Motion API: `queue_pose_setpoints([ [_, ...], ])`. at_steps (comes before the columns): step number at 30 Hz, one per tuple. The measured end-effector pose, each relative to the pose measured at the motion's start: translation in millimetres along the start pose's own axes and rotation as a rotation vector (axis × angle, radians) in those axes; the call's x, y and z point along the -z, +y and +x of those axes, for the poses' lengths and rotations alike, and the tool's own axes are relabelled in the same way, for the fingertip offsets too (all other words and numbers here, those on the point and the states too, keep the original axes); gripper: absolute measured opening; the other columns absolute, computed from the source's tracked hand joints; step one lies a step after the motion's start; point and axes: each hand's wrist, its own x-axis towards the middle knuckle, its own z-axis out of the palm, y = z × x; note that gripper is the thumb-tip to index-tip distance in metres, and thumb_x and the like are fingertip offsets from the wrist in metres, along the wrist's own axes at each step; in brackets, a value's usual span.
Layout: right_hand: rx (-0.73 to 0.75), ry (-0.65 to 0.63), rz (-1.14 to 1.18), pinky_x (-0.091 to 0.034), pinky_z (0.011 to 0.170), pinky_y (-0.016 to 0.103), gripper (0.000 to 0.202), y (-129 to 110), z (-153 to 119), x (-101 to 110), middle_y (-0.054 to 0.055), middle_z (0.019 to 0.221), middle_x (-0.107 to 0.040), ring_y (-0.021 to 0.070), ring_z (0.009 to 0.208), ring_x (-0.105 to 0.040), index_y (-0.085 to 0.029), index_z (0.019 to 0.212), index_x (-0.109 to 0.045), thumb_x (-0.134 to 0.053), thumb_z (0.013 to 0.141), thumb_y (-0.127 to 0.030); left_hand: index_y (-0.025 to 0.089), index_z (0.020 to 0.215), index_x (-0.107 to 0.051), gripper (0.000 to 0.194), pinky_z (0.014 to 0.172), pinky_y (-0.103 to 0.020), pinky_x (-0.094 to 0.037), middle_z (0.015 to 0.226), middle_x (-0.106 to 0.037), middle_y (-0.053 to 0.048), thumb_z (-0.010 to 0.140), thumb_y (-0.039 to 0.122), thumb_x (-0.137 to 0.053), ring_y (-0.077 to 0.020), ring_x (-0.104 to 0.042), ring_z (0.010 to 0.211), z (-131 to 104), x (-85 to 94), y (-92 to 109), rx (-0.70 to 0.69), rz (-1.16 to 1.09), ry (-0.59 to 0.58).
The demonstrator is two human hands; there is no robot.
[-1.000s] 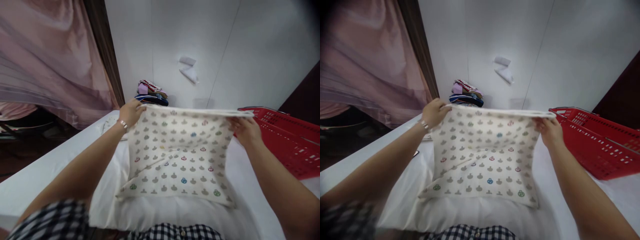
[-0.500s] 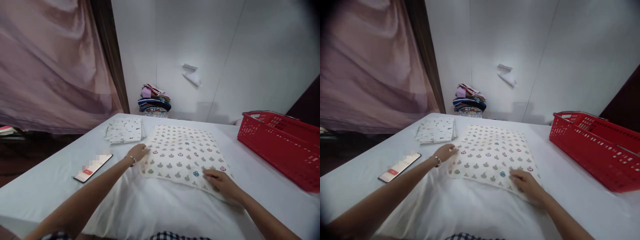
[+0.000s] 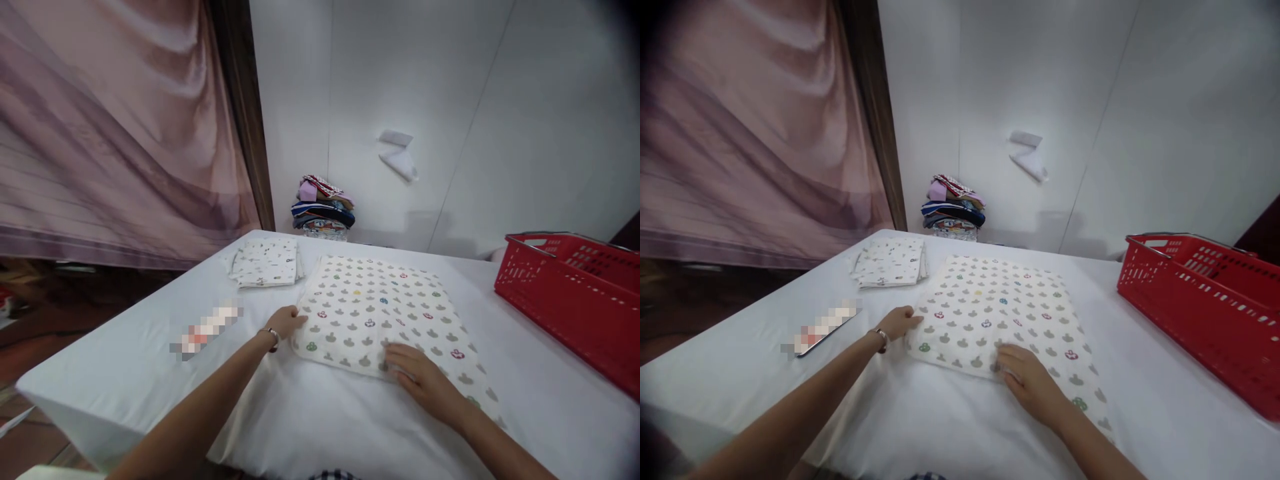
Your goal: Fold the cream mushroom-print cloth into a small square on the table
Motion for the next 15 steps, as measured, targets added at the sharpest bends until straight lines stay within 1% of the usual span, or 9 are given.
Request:
queue_pose_setpoints([
  [2, -0.068, 0.011, 0.108, -0.036, 0.103, 0.045, 0.034, -11, 9, -4, 0.003, 0.128, -0.054, 0.0243, 0.120, -0.046, -0.032, 0.118, -0.059, -0.047, 0.087, -0.039, 0.020, 0.059, -0.039, 0.027, 0.051, -0.023, -0.039, 0.055, -0.048, 0.003, 0.072, 0.040, -0.051, -0.0133, -0.051, 0.059, -5, 4.5, 17, -0.044, -0.182, 0.041],
  [5, -0.207, 0.031, 0.364, -0.038, 0.099, 0.047, 0.049, -28, 30, -9, 0.004, 0.134, -0.048, 0.0260, 0.121, -0.044, -0.033, 0.130, -0.047, -0.052, 0.083, -0.044, 0.020, 0.060, -0.038, 0.031, 0.049, -0.022, -0.039, 0.055, -0.044, 0.004, 0.071, 0.044, -0.054, -0.0111, -0.048, 0.055, -23, -3.1, 60, -0.176, -0.470, 0.055],
  [7, -0.251, 0.058, 0.554, -0.042, 0.094, 0.045, 0.063, -38, 45, -13, 0.006, 0.134, -0.048, 0.0258, 0.118, -0.048, -0.030, 0.137, -0.037, -0.058, 0.079, -0.046, 0.020, 0.062, -0.040, 0.032, 0.045, -0.022, -0.038, 0.055, -0.043, 0.005, 0.070, 0.047, -0.056, -0.0096, -0.045, 0.050, -42, -17.5, 95, -0.295, -0.613, -0.040],
  [8, -0.260, 0.087, 0.623, -0.044, 0.092, 0.043, 0.066, -42, 51, -15, 0.007, 0.130, -0.052, 0.0255, 0.114, -0.051, -0.028, 0.137, -0.038, -0.059, 0.077, -0.046, 0.020, 0.066, -0.044, 0.030, 0.045, -0.022, -0.039, 0.056, -0.046, 0.005, 0.070, 0.047, -0.057, -0.0099, -0.046, 0.049, -53, -25.9, 112, -0.363, -0.678, -0.125],
  [9, -0.262, 0.119, 0.669, -0.046, 0.089, 0.041, 0.063, -45, 57, -16, 0.008, 0.123, -0.057, 0.0252, 0.109, -0.054, -0.026, 0.133, -0.043, -0.060, 0.076, -0.047, 0.020, 0.070, -0.049, 0.029, 0.049, -0.023, -0.042, 0.059, -0.051, 0.003, 0.070, 0.047, -0.059, -0.0111, -0.050, 0.053, -62, -33.8, 127, -0.452, -0.702, -0.229],
  [10, -0.261, 0.158, 0.696, -0.047, 0.086, 0.039, 0.057, -46, 60, -17, 0.008, 0.113, -0.062, 0.0250, 0.103, -0.057, -0.023, 0.127, -0.050, -0.059, 0.076, -0.048, 0.020, 0.072, -0.053, 0.027, 0.058, -0.024, -0.046, 0.067, -0.058, 0.001, 0.070, 0.045, -0.061, -0.0126, -0.056, 0.063, -71, -40.8, 138, -0.574, -0.702, -0.270],
  [11, -0.265, 0.200, 0.710, -0.048, 0.082, 0.038, 0.050, -45, 62, -17, 0.008, 0.103, -0.066, 0.0247, 0.097, -0.059, -0.021, 0.118, -0.057, -0.057, 0.077, -0.050, 0.019, 0.076, -0.057, 0.024, 0.070, -0.026, -0.047, 0.079, -0.063, -0.002, 0.071, 0.043, -0.062, -0.0147, -0.059, 0.076, -78, -46.4, 147, -0.676, -0.690, -0.289],
  [13, -0.307, 0.260, 0.731, -0.050, 0.073, 0.035, 0.041, -39, 58, -12, 0.007, 0.084, -0.068, 0.0232, 0.083, -0.061, -0.018, 0.100, -0.065, -0.054, 0.079, -0.051, 0.020, 0.085, -0.063, 0.021, 0.087, -0.028, -0.044, 0.103, -0.064, -0.005, 0.076, 0.038, -0.059, -0.0172, -0.058, 0.098, -85, -52.3, 155, -0.801, -0.681, -0.292],
  [15, -0.389, 0.294, 0.764, -0.049, 0.064, 0.033, 0.039, -28, 47, 3, 0.005, 0.072, -0.066, 0.0209, 0.070, -0.060, -0.016, 0.089, -0.067, -0.057, 0.077, -0.051, 0.021, 0.095, -0.063, 0.022, 0.088, -0.028, -0.044, 0.116, -0.061, -0.005, 0.081, 0.036, -0.054, -0.0169, -0.057, 0.103, -83, -52.6, 152, -0.808, -0.680, -0.260],
])
